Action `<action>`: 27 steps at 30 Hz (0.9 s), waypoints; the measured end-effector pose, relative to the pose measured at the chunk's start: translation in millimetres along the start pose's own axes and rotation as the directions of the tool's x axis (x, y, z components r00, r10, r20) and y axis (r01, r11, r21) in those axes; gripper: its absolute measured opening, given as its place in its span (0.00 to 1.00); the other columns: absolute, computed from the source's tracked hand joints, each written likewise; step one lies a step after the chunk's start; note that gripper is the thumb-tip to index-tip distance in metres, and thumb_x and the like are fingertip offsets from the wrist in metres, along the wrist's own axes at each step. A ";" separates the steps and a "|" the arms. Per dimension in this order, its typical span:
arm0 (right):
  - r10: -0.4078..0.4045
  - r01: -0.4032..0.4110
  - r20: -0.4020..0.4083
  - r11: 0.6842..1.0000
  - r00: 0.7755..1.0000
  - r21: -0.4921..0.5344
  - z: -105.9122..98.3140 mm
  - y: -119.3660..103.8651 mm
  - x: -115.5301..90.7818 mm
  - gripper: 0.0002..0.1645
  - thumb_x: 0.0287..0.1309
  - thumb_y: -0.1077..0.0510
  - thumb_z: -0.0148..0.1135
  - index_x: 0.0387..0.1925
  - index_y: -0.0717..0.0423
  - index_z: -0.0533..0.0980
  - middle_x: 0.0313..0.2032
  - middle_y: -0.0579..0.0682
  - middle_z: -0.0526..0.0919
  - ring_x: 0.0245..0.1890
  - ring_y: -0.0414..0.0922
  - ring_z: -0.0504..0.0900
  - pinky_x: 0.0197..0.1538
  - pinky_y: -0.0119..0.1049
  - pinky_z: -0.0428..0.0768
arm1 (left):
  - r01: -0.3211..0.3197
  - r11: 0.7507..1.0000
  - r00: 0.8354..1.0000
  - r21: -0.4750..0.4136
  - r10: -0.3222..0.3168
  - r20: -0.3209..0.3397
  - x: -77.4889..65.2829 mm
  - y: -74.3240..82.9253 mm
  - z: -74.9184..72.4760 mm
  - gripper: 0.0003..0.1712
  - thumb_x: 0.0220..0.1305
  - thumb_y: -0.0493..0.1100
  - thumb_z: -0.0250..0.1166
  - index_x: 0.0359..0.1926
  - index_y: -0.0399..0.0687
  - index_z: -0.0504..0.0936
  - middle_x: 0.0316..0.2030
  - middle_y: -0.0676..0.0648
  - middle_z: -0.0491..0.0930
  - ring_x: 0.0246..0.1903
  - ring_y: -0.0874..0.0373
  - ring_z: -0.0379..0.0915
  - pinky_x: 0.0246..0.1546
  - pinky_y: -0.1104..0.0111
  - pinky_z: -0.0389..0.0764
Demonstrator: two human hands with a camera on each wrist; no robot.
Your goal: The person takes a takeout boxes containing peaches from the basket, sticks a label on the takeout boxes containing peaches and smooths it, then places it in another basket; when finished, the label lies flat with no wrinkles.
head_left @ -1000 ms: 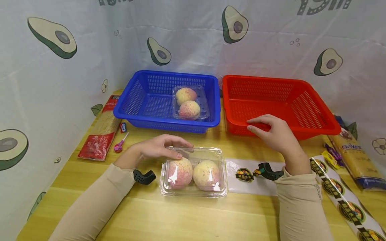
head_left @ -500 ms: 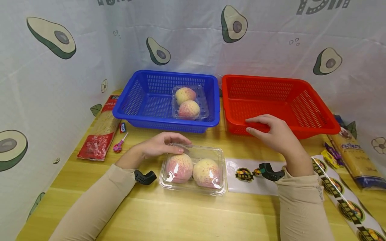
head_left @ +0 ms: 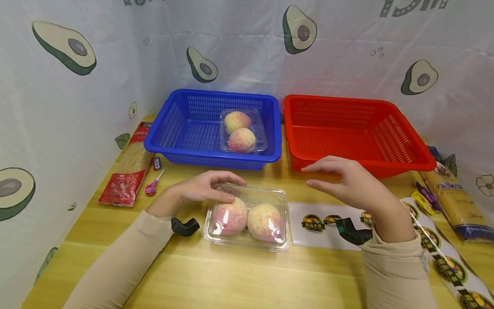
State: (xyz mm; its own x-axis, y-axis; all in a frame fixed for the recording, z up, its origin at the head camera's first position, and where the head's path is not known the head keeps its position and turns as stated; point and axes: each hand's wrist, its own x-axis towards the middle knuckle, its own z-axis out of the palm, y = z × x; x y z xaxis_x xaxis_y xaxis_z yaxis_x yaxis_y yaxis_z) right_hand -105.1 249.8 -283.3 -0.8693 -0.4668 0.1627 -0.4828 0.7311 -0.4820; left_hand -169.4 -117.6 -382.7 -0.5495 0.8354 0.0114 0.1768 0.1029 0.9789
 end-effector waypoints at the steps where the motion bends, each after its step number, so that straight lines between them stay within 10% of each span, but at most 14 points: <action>1: -0.002 0.002 0.024 1.000 1.000 0.003 1.3 0.9 -1.4 0.16 0.61 0.52 0.72 0.51 0.44 0.85 0.47 0.40 0.84 0.48 0.42 0.80 0.49 0.44 0.80 | -0.005 1.000 1.000 0.008 0.005 0.013 -0.2 0.0 -0.7 0.31 0.65 0.39 0.70 0.67 0.36 0.72 0.65 0.42 0.73 0.65 0.46 0.68 0.65 0.55 0.69; 6: 0.006 -0.020 0.196 0.997 0.981 0.069 5.8 11.8 -6.5 0.18 0.60 0.48 0.72 0.51 0.47 0.85 0.46 0.41 0.84 0.45 0.45 0.81 0.49 0.46 0.81 | -0.052 0.999 0.995 0.003 0.052 0.086 -1.6 1.3 -3.8 0.40 0.61 0.38 0.74 0.69 0.32 0.67 0.68 0.38 0.68 0.67 0.42 0.65 0.67 0.54 0.66; 13: -0.010 -0.098 0.438 0.969 0.899 0.225 18.1 35.0 -4.4 0.20 0.60 0.52 0.73 0.52 0.55 0.83 0.48 0.49 0.85 0.47 0.52 0.81 0.51 0.52 0.81 | -0.059 0.998 0.996 -0.034 0.061 0.071 -2.6 2.3 -2.1 0.38 0.61 0.35 0.73 0.69 0.30 0.67 0.66 0.33 0.70 0.64 0.36 0.68 0.63 0.55 0.72; 27: 0.067 -0.190 0.505 0.962 0.860 0.195 43.5 55.8 -1.5 0.14 0.42 0.64 0.81 0.33 0.54 0.85 0.27 0.43 0.79 0.30 0.42 0.74 0.34 0.31 0.76 | -0.062 0.998 0.998 -0.010 0.062 0.012 -2.7 -2.6 -5.9 0.37 0.61 0.36 0.73 0.68 0.32 0.69 0.65 0.36 0.72 0.62 0.41 0.71 0.63 0.55 0.73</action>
State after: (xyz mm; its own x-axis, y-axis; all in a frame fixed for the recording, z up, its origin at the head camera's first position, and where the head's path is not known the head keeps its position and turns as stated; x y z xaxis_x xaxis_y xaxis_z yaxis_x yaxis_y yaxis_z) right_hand -126.2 269.7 -347.9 -0.7267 -0.6038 -0.3276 -0.2786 0.6950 -0.6628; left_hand -173.2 -123.3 -384.1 -0.5273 0.8468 0.0699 0.2023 0.0452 0.9783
